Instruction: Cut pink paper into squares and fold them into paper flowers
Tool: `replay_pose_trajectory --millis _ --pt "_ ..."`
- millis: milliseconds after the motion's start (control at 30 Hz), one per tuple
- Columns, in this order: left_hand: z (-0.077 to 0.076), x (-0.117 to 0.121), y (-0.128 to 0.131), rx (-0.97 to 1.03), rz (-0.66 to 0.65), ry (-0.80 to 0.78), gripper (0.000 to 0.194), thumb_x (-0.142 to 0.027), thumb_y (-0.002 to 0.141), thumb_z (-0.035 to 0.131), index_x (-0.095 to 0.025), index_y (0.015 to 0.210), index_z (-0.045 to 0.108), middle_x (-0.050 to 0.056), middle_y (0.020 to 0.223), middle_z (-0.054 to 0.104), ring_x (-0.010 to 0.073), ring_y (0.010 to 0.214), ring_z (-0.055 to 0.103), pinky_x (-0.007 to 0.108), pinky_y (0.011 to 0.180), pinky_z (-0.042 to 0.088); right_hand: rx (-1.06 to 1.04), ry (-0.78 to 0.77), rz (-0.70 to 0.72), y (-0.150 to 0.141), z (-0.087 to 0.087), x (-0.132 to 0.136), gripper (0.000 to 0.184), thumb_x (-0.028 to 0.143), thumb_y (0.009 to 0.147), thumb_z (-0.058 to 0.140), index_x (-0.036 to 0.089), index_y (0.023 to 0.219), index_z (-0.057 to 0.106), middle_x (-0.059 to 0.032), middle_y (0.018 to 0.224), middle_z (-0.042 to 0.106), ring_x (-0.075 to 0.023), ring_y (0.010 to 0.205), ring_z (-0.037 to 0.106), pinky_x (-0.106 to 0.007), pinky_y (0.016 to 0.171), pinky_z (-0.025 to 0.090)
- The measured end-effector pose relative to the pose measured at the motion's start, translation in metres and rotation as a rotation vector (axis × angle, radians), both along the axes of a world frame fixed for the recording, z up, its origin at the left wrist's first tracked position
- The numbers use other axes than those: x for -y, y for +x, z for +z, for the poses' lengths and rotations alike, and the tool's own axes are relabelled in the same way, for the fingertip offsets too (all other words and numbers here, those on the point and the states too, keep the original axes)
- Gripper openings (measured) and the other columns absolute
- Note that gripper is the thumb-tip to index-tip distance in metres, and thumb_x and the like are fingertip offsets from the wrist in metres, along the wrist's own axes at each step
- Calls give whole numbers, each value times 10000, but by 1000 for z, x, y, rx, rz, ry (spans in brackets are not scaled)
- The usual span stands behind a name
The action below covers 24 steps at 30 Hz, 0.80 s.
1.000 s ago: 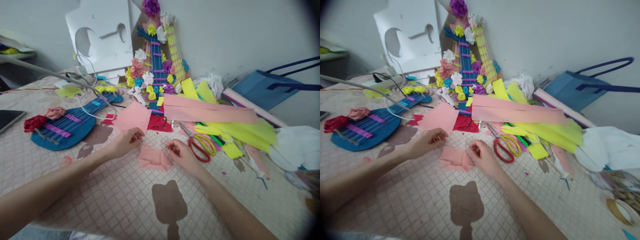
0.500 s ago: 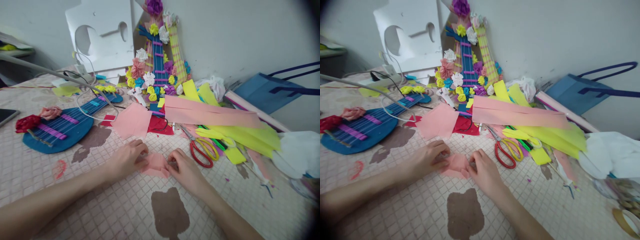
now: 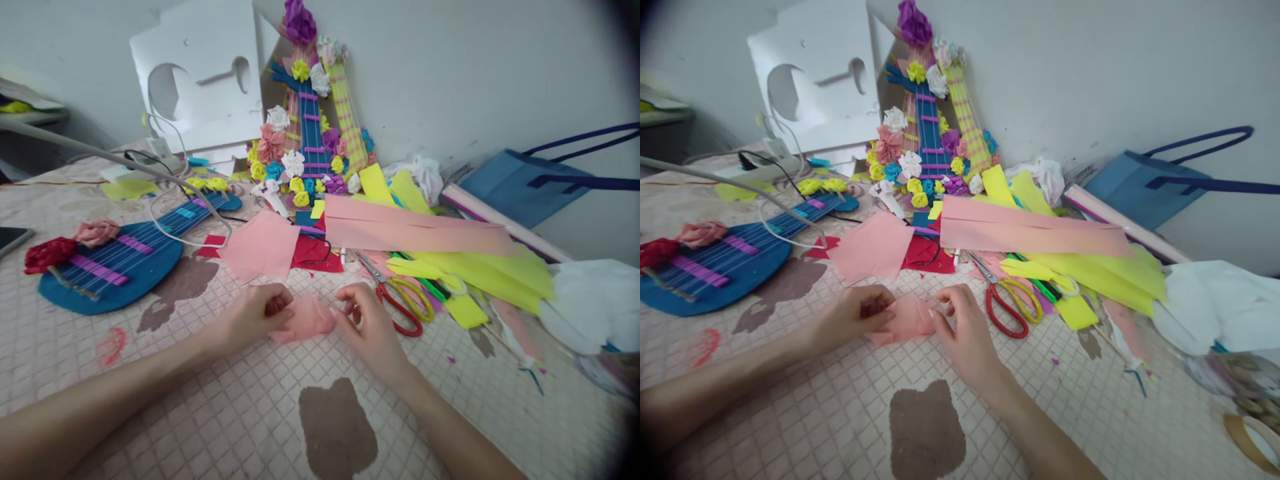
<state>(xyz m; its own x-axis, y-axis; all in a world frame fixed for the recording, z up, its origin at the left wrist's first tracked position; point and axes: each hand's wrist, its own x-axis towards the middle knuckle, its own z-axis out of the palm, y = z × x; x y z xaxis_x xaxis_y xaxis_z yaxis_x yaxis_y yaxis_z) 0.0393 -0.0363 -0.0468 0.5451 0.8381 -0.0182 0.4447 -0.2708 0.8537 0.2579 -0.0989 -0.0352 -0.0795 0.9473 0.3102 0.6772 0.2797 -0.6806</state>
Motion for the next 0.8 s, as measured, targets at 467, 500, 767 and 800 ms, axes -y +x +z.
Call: replay_pose_trajectory --millis 467,500,767,800 --pt "10 15 7 617 31 -863 289 -270 771 682 -135 1004 575 85 1018 658 165 929 644 327 898 497 103 51 173 -35 -7 14 236 161 758 620 236 930 477 -30 943 530 -183 864 556 -314 704 492" --pt "9 18 7 629 18 -891 279 -260 769 689 -133 990 576 84 1009 661 168 944 643 333 916 487 148 46 170 -36 -7 15 215 161 768 611 234 916 474 -30 931 527 -187 863 558 -322 706 496" --pt "10 17 0 600 16 -855 272 -171 682 754 -159 828 525 0 860 671 116 846 645 311 891 468 289 81 192 -28 -11 11 96 143 867 462 207 930 498 -72 994 552 -189 883 565 -313 705 505" --pt "9 16 -1 587 4 -845 271 -180 687 751 -161 831 522 2 865 672 121 858 645 314 887 467 291 83 187 -28 -11 10 92 144 865 465 204 924 501 -71 986 555 -187 872 566 -310 703 505"
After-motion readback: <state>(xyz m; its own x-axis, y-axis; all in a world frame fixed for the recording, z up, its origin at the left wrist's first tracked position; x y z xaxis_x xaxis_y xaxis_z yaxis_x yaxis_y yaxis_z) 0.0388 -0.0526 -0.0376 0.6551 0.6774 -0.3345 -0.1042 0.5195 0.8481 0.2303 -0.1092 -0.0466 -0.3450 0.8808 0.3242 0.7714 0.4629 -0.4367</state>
